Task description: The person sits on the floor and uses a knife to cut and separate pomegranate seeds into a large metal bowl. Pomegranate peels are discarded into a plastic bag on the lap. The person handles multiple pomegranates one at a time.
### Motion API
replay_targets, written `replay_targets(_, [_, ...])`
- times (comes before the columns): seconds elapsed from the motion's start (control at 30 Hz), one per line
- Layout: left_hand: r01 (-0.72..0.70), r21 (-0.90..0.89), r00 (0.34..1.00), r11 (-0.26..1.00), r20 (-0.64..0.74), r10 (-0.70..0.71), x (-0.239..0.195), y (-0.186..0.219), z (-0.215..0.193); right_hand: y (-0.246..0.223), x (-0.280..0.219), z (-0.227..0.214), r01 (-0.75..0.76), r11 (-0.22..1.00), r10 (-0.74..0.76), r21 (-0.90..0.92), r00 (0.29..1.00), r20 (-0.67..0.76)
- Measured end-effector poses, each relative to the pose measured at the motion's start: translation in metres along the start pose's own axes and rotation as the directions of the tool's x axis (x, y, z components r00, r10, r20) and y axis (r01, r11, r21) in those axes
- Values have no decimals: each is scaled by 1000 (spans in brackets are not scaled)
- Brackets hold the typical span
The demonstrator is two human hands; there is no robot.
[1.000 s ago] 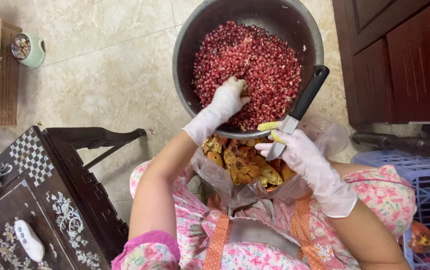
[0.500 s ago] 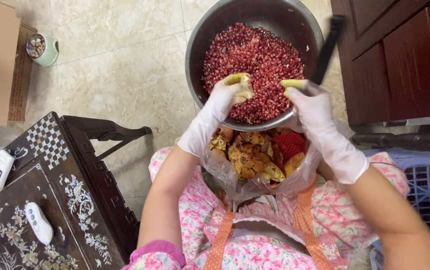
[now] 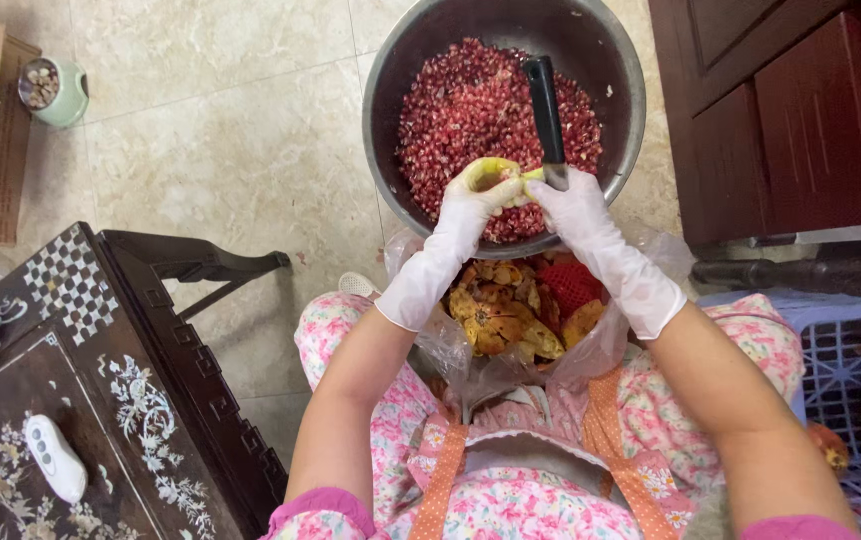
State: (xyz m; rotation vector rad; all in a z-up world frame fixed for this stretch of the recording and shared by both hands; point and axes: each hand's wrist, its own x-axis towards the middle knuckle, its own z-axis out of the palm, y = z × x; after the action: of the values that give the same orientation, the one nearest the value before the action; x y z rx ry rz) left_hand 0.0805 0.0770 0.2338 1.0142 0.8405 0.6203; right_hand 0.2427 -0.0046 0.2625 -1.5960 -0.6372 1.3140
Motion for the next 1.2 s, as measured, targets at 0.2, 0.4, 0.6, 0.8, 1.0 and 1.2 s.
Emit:
replay_targets(0.2, [71,-38,994,997,-83,-74,8,-8,-3,12,8,-2,49,998,-52,-42,995,-80])
replay_targets(0.4, [48,86,992,995,-122,-37,10,-21,-4,10,11,2,319,934,-326,-161,945,-20])
replay_targets(0.6, [-119,81,989,990,-74,125,13,-27,0,9,12,2,36,987,-23,157,996,-81])
replay_targets(0.8, [-51,-17,995,999,-84,49,9,-19,6,12,13,3,88,969,-66,229,993,-101])
replay_targets(1.0, [-7,8,999,1000,-53,8,6,-12,10,15,15,7,73,963,-49,259,994,-99])
replay_targets(1.2, [90,-316,996,945,40,-82,8,-18,6,19,14,7,91,951,-51,295,989,-141])
